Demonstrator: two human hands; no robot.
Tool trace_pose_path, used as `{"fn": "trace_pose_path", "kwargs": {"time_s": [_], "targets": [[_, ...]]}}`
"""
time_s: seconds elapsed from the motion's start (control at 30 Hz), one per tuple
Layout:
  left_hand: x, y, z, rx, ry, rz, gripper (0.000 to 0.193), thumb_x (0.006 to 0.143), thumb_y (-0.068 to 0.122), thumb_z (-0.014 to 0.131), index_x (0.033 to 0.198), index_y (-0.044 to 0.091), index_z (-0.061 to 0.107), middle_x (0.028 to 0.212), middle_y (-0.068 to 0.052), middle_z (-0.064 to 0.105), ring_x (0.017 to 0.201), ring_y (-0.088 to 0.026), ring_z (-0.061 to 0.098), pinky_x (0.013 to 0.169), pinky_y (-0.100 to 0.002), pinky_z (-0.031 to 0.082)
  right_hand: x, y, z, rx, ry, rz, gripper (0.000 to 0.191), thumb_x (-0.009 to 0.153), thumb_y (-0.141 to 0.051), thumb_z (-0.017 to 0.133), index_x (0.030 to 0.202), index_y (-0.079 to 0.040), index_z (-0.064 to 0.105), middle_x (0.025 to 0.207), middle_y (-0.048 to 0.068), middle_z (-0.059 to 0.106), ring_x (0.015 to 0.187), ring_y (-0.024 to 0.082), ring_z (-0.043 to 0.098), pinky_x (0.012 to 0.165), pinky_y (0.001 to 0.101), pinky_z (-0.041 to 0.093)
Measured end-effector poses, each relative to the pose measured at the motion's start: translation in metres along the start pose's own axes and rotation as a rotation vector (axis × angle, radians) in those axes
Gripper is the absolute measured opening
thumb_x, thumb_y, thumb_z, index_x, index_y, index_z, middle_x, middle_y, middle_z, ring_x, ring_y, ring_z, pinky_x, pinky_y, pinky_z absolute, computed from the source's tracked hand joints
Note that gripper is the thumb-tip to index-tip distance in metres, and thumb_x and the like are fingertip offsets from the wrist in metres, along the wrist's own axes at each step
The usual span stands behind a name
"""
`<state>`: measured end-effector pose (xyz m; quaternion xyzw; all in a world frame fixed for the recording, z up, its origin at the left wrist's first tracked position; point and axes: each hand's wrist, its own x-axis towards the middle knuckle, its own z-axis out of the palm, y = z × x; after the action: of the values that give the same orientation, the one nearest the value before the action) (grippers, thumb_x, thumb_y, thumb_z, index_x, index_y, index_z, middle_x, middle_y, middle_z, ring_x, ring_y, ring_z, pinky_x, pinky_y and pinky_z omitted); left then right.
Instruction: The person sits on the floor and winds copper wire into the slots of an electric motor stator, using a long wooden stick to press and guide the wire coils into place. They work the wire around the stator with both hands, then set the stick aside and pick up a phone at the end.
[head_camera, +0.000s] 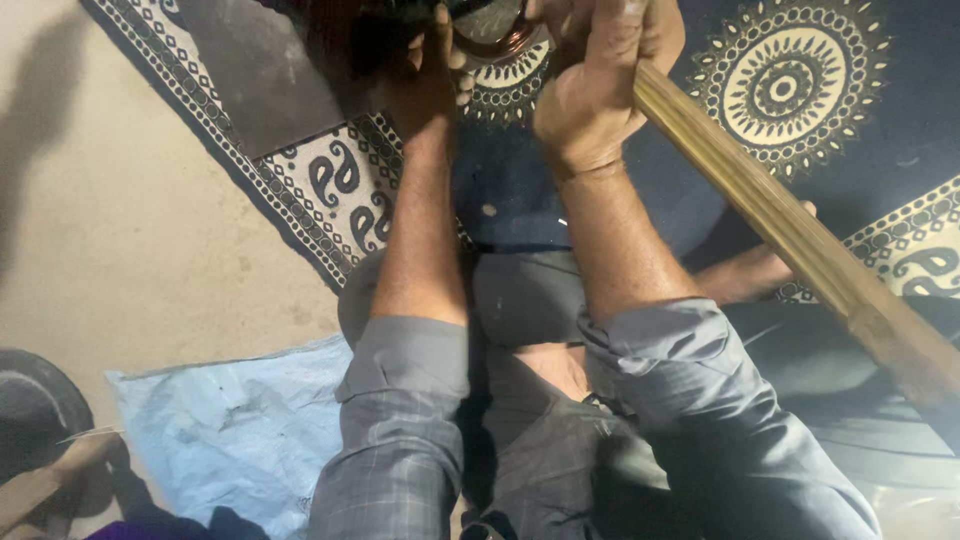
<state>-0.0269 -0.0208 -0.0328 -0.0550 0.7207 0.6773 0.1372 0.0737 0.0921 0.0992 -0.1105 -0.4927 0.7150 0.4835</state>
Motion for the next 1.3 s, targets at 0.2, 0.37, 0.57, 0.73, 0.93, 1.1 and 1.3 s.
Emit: {"fn": "trace_pose_path", "kwargs": {"time_s": [0.2,0.37,0.57,0.73,0.93,1.1,1.3], "targets": [[0.003,0.001,0.004,-0.13,-0.053,-0.146,0.05,0.092,0.053,0.068,0.108,0.006,0.065,0.071,-0.001,0.065,0.054,-0.009,0.063,0.047,-0.024,0.051,0.0,0.005,-0.005,-0.129,-0.046,0.058,0.045,0.117,-0.034,0.048,0.086,-0.001,0.054,0.067,0.009,0.053,0.057,0.017,0.046,0.056,0.0312,0.034],[0.008,0.001,0.006,-0.284,-0.034,-0.267,0.05,0.094,0.055,0.062,0.108,0.008,0.058,0.07,-0.001,0.063,0.052,-0.012,0.06,0.046,-0.027,0.044,-0.021,-0.046,-0.012,-0.169,-0.164,0.188,0.052,0.114,-0.048,0.039,0.091,-0.003,0.049,0.081,0.01,0.048,0.071,0.02,0.044,0.075,0.0334,0.037],[0.014,-0.009,0.015,-0.201,0.022,-0.165,0.062,0.086,0.049,0.073,0.132,0.011,0.059,0.078,-0.003,0.07,0.055,-0.012,0.062,0.047,-0.027,0.048,-0.047,-0.114,-0.027,-0.014,-0.28,0.031,0.059,0.113,-0.05,0.048,0.072,-0.008,0.04,0.064,0.011,0.043,0.067,0.026,0.048,0.082,0.0445,0.048],[0.011,-0.01,0.011,-0.135,0.044,-0.233,0.063,0.084,0.051,0.077,0.127,0.008,0.065,0.083,-0.002,0.068,0.058,-0.01,0.061,0.048,-0.025,0.05,-0.045,-0.122,-0.024,0.041,-0.243,0.0,0.058,0.11,-0.051,0.051,0.073,-0.008,0.039,0.061,0.01,0.043,0.066,0.026,0.05,0.081,0.0444,0.049],[0.007,-0.008,0.005,-0.2,-0.032,-0.167,0.067,0.078,0.055,0.082,0.119,0.006,0.062,0.087,-0.005,0.069,0.064,-0.012,0.064,0.052,-0.026,0.052,-0.008,-0.076,0.005,0.037,-0.237,-0.196,0.054,0.109,-0.046,0.053,0.077,-0.003,0.044,0.068,0.013,0.045,0.064,0.026,0.051,0.074,0.0406,0.049],[0.008,-0.023,0.011,-0.093,-0.015,-0.125,0.062,0.081,0.055,0.078,0.109,0.002,0.067,0.088,-0.005,0.071,0.068,-0.013,0.063,0.055,-0.028,0.053,-0.01,-0.028,0.007,-0.049,-0.131,-0.04,0.048,0.111,-0.041,0.058,0.087,0.0,0.048,0.068,0.01,0.049,0.062,0.015,0.048,0.062,0.0306,0.039],[0.007,-0.029,0.017,-0.135,-0.015,-0.099,0.059,0.078,0.051,0.079,0.109,0.005,0.057,0.087,-0.005,0.07,0.071,-0.014,0.071,0.058,-0.03,0.061,-0.01,0.025,-0.007,-0.284,-0.136,-0.094,0.043,0.114,-0.039,0.06,0.094,-0.001,0.055,0.077,0.008,0.052,0.068,0.015,0.048,0.064,0.0316,0.04]]}}
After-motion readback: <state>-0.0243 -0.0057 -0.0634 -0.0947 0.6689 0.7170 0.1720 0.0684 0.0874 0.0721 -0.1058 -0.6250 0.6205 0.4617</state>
